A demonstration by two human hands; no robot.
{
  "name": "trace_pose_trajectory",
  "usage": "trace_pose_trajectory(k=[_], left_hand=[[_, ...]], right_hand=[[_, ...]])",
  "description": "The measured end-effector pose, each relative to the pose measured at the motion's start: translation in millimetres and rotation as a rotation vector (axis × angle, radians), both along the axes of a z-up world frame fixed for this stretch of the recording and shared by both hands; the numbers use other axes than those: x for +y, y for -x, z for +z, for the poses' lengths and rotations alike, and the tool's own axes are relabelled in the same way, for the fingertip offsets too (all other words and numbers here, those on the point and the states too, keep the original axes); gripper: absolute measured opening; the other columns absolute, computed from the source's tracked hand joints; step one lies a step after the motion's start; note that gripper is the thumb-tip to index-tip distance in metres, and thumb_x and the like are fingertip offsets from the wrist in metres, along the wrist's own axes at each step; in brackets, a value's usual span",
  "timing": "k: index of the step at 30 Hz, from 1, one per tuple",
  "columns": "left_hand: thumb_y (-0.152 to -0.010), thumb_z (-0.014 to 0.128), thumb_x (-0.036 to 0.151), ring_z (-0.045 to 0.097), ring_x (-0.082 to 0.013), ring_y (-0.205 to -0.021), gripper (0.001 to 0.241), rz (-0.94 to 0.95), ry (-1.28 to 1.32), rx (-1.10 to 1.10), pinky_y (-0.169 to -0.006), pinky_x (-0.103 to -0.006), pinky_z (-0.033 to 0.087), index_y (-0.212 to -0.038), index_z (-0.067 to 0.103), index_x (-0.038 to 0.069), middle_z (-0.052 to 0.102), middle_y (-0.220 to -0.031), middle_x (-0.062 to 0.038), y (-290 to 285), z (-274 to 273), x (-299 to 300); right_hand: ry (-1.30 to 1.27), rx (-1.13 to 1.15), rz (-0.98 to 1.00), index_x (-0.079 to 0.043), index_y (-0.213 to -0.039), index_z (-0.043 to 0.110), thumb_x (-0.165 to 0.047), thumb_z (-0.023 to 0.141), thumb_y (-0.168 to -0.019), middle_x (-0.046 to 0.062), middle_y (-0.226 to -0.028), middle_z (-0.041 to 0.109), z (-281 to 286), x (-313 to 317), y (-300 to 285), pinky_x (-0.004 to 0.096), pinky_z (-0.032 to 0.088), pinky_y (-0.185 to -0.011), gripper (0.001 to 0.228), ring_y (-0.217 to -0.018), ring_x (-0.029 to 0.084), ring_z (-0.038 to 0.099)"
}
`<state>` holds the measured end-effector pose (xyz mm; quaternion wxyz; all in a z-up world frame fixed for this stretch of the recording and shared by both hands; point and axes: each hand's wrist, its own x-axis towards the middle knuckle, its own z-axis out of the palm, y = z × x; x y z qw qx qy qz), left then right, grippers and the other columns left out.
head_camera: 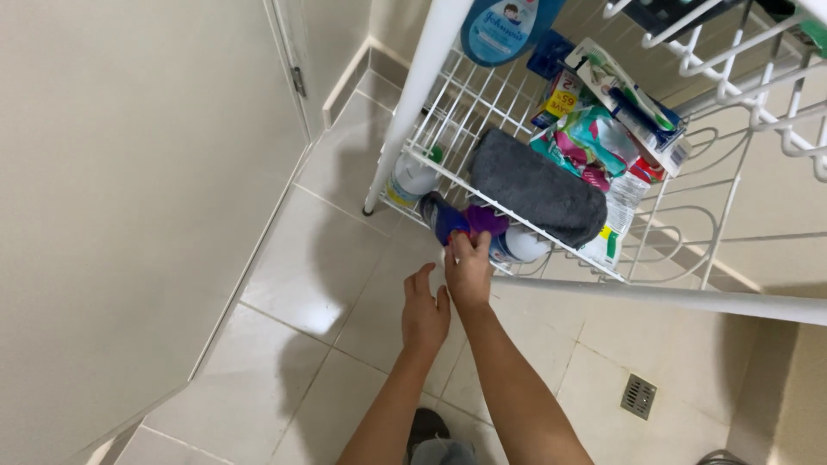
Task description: The recorder cleans a toilet bowl using detergent, water, and a toilet brush.
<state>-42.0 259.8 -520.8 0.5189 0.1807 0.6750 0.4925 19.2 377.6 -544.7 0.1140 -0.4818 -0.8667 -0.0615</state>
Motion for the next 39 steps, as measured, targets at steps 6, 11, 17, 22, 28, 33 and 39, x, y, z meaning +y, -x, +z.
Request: trace_pose_trajectory(k=[6,11,17,22,28,33,39], left_hand=[[-0.101,0.055,0.014,0.065,-0.0409,-0.114,0.052,-0.030,-0.011,0.076,-0.079,-0.0472,0.065,-0.151,0.039,0.015,0.044,-0.140,-0.020,-1.1,4.1,-11.4],[-0.093,0.066,0.010,0.050,-0.0489,-0.130,0.073,-0.050,-0.055,0.114,-0.095,-0.0571,0.056,-0.157,0.030,0.015,0.038,-0.148,-0.024,19.9,58.0,-37.1],[-0.070,0.089,0.023,0.039,-0.0357,-0.141,0.106,-0.189,-0.203,0.471,-0.103,-0.0502,0.041,-0.157,0.029,0.021,0.030,-0.162,-0.013,6.6,78.2,-84.8],[-0.059,0.092,0.031,0.031,-0.0416,-0.146,0.107,-0.344,-0.338,0.532,-0.104,-0.0555,0.038,-0.152,0.040,0.026,0.026,-0.164,-0.008,9.4,150.2,-142.3],[-0.054,0.090,0.026,0.060,-0.0319,-0.115,0.090,-0.182,-0.585,0.431,-0.097,-0.0458,0.043,-0.135,0.052,0.010,0.063,-0.128,-0.010,23.6,289.1,-190.8],[-0.051,0.096,0.025,0.072,-0.0265,-0.103,0.088,-0.169,-0.478,0.143,-0.089,-0.0370,0.057,-0.130,0.059,0.011,0.072,-0.119,-0.009,14.2,378.9,-213.8],[-0.056,0.098,0.036,0.066,-0.0269,-0.113,0.097,-0.237,-0.443,0.094,-0.095,-0.0375,0.055,-0.138,0.052,0.009,0.063,-0.129,-0.011,-23.3,447.7,-214.5]], right_hand=[[-0.147,0.189,0.112,-0.021,-0.103,0.074,-0.011,0.075,-0.080,-0.003,-0.091,0.050,31.6,-23.1,12.6,0.033,0.061,-0.064,0.025,-0.077,0.020,0.069],[-0.133,0.298,0.114,-0.018,-0.104,0.078,-0.010,0.079,-0.077,0.000,-0.089,0.053,85.7,-69.5,4.6,0.029,0.059,-0.066,0.027,-0.075,0.018,0.067],[0.195,0.327,-0.156,-0.002,-0.101,0.076,-0.005,0.083,-0.075,0.003,-0.085,0.054,228.5,-168.1,2.0,0.024,0.052,-0.059,0.027,-0.067,0.012,0.057],[0.396,0.380,-0.283,-0.006,-0.101,0.081,-0.005,0.083,-0.073,0.002,-0.079,0.054,334.9,-232.2,-6.6,0.022,0.054,-0.059,0.029,-0.062,0.011,0.058],[0.484,0.432,-0.261,-0.008,-0.099,0.083,-0.007,0.083,-0.072,0.002,-0.082,0.057,457.3,-276.4,-11.4,0.023,0.052,-0.062,0.027,-0.067,0.012,0.059],[0.382,0.154,-0.411,-0.022,-0.125,0.067,-0.046,0.075,-0.083,-0.002,-0.102,0.059,548.5,-307.6,-8.6,0.029,0.057,-0.072,0.049,-0.082,0.015,0.069],[0.270,0.147,-0.557,-0.020,-0.103,0.070,-0.066,0.066,-0.079,0.003,-0.072,0.076,631.6,-309.5,-23.8,0.035,0.053,-0.056,0.052,-0.058,0.025,0.070]])
